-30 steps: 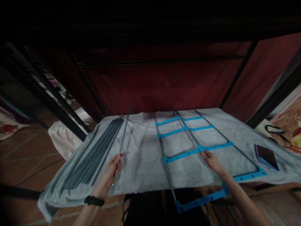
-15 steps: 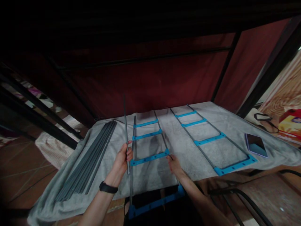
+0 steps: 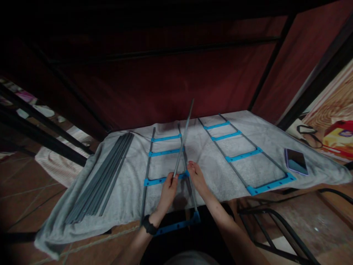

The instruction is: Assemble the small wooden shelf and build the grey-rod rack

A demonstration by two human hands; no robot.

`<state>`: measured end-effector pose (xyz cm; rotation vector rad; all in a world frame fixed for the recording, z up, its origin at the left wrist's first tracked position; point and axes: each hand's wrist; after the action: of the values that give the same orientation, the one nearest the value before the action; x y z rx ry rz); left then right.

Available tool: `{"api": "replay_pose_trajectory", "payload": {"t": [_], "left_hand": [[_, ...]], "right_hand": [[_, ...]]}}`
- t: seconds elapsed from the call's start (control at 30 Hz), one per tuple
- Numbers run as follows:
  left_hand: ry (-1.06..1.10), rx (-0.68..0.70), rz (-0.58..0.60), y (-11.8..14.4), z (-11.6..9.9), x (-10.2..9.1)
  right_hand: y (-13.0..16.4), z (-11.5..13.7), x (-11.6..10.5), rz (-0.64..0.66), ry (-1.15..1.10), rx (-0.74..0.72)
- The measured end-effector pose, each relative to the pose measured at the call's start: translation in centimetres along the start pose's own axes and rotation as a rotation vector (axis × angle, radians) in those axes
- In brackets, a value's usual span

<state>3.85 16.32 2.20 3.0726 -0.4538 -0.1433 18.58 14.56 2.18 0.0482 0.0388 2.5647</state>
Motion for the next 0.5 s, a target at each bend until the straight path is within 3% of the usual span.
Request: {"api": "replay_pose_trajectory", "payload": {"t": [0.1, 0.2, 0.27, 0.33, 0.43, 0.5], "left_hand": [[-0.176, 0.086, 0.063, 2.0, 0.2, 2.8], [-0.177, 0.162, 0.142, 2.8, -0.5, 2.5], [-0.191, 0.199, 0.053, 2.3, -0.6, 0.0], [-0.262, 0.192, -0.127, 1.4, 0.1, -4.0], [-0.525, 0.113, -0.378, 0.4, 2.6, -10.4], [-0.687, 0.075, -0.430, 0.5, 4.7, -13.6]], "right_hand": [[-0.5, 3.1, 1.0, 0.113, -0.414, 0.260], [-1.4, 5.3, 1.0, 0.045, -0.627, 0.344], [-2.6, 6.6, 0.5, -0.010, -0.632, 0.254], [-4.0, 7.8, 0.0, -0.059, -0.599, 0.120], [-5.6, 8.9, 0.1, -0.109, -0.553, -0.050], [-6.1, 9.0, 0.8, -0.121, -0.530, -0.105]]}}
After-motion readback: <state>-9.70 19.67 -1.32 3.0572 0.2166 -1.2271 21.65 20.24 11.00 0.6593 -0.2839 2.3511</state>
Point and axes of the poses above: each hand's wrist, its own y-axis away from the middle knuckle, its own x-axis out of the palm, z = x × y, and after that the axes turned 2 degrees about x, right-handed
